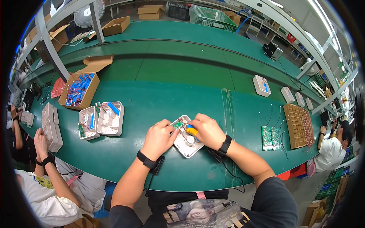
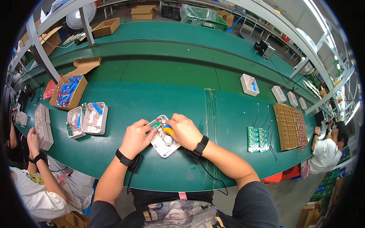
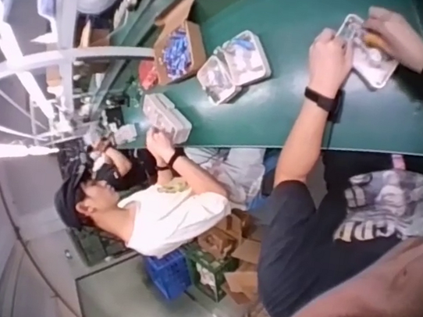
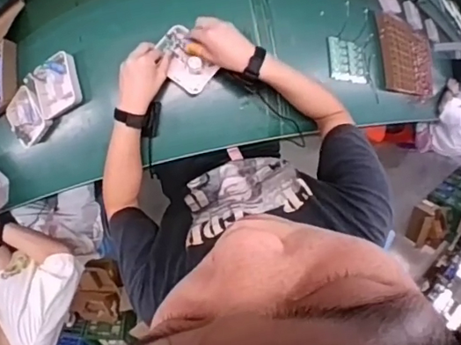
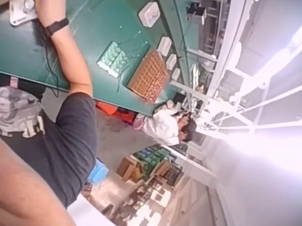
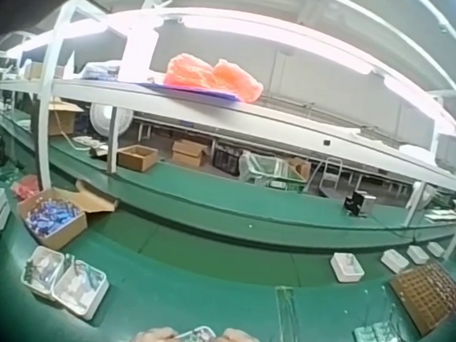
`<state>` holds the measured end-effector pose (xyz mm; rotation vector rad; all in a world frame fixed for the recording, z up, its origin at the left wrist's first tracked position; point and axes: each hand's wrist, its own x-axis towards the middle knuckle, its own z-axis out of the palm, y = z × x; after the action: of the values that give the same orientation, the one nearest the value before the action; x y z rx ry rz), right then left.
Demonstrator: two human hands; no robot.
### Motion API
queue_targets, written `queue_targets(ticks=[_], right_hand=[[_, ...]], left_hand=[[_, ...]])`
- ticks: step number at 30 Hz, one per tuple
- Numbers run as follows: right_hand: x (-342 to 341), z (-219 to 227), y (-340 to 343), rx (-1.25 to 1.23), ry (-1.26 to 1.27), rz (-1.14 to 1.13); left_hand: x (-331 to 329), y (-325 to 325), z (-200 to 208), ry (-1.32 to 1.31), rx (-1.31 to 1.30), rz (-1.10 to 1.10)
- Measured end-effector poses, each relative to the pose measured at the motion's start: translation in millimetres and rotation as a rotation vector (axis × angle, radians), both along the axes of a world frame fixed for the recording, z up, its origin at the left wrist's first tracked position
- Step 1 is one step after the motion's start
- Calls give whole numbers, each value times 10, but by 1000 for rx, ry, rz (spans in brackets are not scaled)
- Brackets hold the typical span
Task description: Assembling and marking small printed circuit boards on an industrial production line.
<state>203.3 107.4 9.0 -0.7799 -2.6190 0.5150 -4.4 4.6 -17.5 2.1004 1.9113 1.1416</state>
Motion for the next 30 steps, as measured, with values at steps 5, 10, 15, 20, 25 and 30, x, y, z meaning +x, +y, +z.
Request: queue_targets(ticks=[5, 10, 15, 20, 25, 30], right_hand=[[-8, -23, 10, -22, -14, 39], [136, 137, 11, 1, 86, 150], [521, 294, -350, 28, -56, 142], [560, 20, -321, 66, -91, 177], [507, 55, 60, 7, 27, 50], [450, -19, 1308, 235, 7, -224]], left_hand=[[-5, 6, -15, -2, 5, 4], [-44, -23, -22, -12, -11, 3], [-214, 35, 176, -46, 147, 74], [-738, -40, 166, 379, 86, 733], [-802, -105, 169, 245, -176, 691], [-555, -22, 83, 215, -88, 364]])
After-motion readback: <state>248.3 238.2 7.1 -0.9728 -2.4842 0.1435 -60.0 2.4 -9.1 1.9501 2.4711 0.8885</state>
